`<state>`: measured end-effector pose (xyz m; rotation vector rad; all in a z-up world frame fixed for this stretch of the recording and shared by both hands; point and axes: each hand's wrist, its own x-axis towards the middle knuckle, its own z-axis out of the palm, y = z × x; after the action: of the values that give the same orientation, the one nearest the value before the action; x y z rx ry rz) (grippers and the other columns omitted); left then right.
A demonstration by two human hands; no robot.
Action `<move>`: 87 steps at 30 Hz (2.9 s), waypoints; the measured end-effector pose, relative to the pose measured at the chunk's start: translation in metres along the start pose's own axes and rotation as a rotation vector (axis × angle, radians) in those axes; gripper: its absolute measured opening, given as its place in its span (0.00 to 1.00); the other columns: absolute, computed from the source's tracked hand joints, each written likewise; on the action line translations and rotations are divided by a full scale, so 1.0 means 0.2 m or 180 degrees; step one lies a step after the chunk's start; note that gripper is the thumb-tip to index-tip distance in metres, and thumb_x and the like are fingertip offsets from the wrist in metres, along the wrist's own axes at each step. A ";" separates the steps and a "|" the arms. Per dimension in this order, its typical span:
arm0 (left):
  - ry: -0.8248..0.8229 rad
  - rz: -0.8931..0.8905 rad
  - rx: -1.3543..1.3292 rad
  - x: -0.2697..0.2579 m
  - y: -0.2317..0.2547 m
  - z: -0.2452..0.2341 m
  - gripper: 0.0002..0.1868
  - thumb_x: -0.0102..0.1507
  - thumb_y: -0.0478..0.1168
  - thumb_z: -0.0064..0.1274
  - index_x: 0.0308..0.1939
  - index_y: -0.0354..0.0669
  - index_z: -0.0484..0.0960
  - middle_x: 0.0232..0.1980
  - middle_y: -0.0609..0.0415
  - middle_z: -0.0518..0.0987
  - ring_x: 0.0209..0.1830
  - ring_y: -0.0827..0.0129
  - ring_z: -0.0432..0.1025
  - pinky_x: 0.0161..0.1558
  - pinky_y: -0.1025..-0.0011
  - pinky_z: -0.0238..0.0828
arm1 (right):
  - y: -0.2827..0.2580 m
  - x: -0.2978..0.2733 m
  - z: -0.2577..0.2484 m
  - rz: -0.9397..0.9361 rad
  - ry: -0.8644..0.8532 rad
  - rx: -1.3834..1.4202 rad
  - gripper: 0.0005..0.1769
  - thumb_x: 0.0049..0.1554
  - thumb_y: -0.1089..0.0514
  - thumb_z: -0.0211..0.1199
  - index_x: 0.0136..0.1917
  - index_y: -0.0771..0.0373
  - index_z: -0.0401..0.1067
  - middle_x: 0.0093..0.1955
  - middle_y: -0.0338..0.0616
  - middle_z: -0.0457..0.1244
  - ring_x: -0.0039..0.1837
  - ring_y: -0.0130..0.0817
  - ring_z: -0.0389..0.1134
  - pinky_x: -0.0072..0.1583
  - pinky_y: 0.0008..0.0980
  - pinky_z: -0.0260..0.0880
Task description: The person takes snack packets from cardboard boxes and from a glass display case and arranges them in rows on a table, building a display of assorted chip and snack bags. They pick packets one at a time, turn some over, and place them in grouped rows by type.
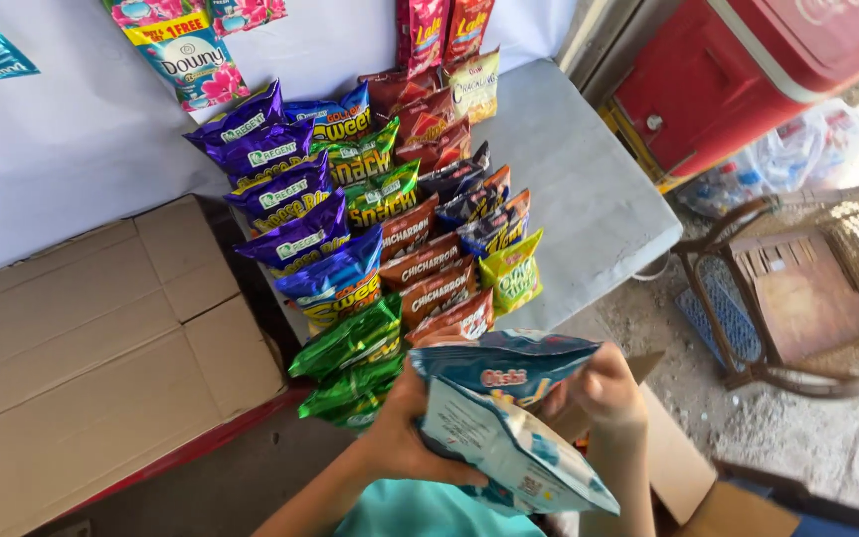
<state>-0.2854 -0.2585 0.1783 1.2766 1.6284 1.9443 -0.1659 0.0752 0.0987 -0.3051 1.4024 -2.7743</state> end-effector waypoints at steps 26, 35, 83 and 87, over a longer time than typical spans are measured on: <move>0.3818 -0.0359 -0.1313 0.36 -0.82 0.47 0.45 0.40 0.25 0.74 0.63 0.29 0.75 0.56 0.45 0.83 0.55 0.59 0.78 0.58 0.61 0.74 | -0.25 1.04 -1.54 0.1138 0.0574 -0.1550 0.07 0.65 0.56 0.59 0.52 0.61 0.71 0.42 0.36 0.63 0.41 0.25 0.62 0.42 0.30 0.65; 0.3494 0.0188 -0.2509 0.45 -0.81 0.51 0.42 0.49 0.33 0.70 0.67 0.32 0.71 0.59 0.46 0.80 0.59 0.58 0.74 0.61 0.66 0.72 | -0.25 1.43 -1.87 0.0127 0.1347 -0.2649 0.23 0.65 0.61 0.59 0.71 0.67 0.60 0.69 0.48 0.59 0.65 0.33 0.64 0.66 0.33 0.64; 0.4246 0.0047 -0.3229 0.58 -0.89 0.67 0.30 0.64 0.42 0.59 0.66 0.30 0.70 0.57 0.45 0.78 0.55 0.60 0.74 0.60 0.59 0.69 | -0.44 0.94 -0.70 -0.0125 -0.0338 -0.2261 0.28 0.64 0.47 0.64 0.69 0.66 0.65 0.70 0.51 0.61 0.69 0.39 0.63 0.70 0.37 0.62; 0.1018 0.1009 -0.5041 0.85 -0.70 0.63 0.29 0.77 0.51 0.45 0.76 0.35 0.66 0.46 0.50 0.77 0.44 0.63 0.75 0.54 0.64 0.72 | -0.58 0.91 -0.56 -0.0004 -0.0990 -0.2355 0.26 0.60 0.49 0.68 0.64 0.66 0.68 0.68 0.55 0.62 0.70 0.42 0.64 0.72 0.39 0.64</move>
<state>-0.3237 -0.0150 0.1210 0.4916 -0.3651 2.5862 -0.3564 0.2145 0.1567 -0.6980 2.2411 -1.9641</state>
